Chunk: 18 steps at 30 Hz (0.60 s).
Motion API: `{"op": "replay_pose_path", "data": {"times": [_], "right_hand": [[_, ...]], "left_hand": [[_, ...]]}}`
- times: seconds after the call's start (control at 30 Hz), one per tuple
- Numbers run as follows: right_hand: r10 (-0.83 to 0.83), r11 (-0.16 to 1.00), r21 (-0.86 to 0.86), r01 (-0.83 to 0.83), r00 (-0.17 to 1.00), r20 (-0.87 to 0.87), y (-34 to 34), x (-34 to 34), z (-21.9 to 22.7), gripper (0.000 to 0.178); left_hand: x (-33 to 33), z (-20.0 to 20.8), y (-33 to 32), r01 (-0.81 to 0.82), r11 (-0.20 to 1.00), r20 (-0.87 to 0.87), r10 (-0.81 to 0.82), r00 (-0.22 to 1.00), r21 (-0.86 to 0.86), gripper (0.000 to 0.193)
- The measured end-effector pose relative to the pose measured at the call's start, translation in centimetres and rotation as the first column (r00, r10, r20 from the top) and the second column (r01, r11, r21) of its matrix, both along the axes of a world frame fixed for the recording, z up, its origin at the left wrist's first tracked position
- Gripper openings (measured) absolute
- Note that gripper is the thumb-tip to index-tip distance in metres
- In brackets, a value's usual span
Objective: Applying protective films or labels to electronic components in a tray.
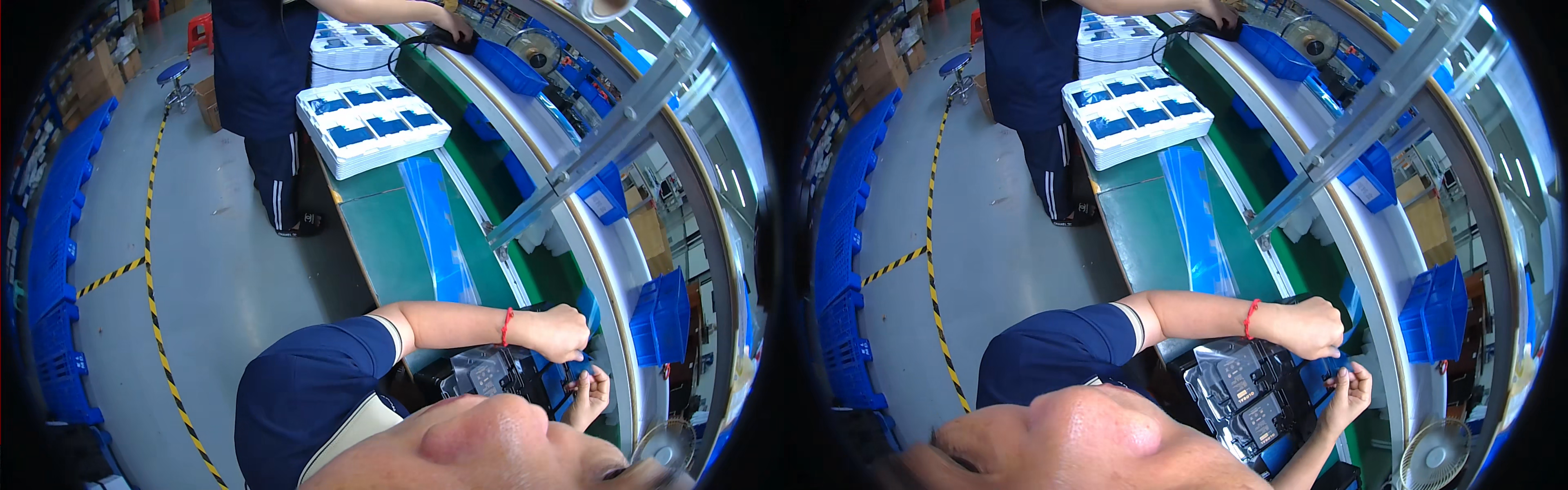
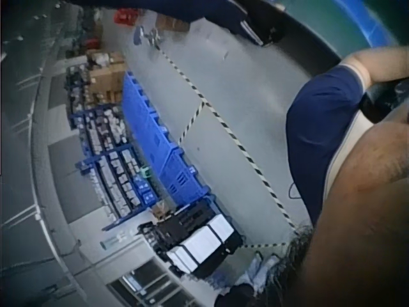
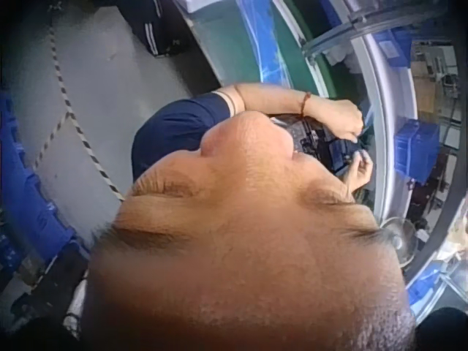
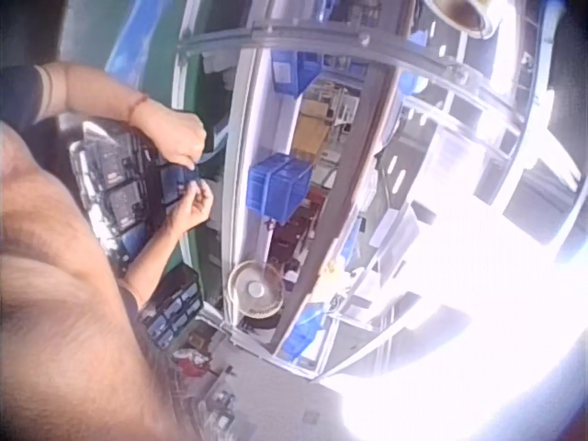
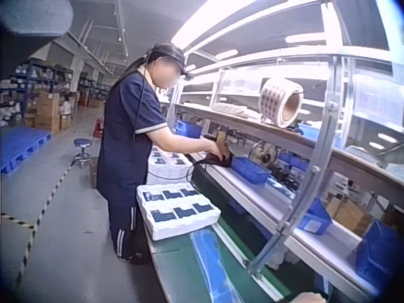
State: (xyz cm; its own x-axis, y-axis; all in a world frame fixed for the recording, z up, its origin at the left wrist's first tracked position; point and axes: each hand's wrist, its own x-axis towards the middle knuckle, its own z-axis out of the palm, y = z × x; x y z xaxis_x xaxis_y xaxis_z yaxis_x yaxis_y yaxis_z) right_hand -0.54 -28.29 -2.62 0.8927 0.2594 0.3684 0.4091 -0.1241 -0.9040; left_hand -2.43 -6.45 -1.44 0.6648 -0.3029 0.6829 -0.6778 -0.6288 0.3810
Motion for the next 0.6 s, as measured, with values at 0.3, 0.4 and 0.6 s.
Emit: {"op": "replay_pose_path", "data": {"times": [0.3,0.4,0.6], "right_hand": [[0.031,0.999,-0.027,-0.033,0.997,-0.074,-1.0,0.5,0.3,0.011],[0.023,0.998,-0.05,-0.028,0.996,-0.087,-0.7,-0.7,1.3,0.01],[-0.061,0.997,0.031,0.072,0.961,-0.27,-3.5,-2.4,-0.8,0.014]], "left_hand": [[-0.6,0.6,1.1,0.035,0.999,-0.051,-0.033,0.998,0.027,0.028],[-1.2,1.5,2.5,0.045,0.999,-0.093,-0.044,0.995,0.014,0.03],[-1.6,2.4,6.9,0.007,0.987,-0.012,-0.009,1.0,-0.163,0.031]]}}
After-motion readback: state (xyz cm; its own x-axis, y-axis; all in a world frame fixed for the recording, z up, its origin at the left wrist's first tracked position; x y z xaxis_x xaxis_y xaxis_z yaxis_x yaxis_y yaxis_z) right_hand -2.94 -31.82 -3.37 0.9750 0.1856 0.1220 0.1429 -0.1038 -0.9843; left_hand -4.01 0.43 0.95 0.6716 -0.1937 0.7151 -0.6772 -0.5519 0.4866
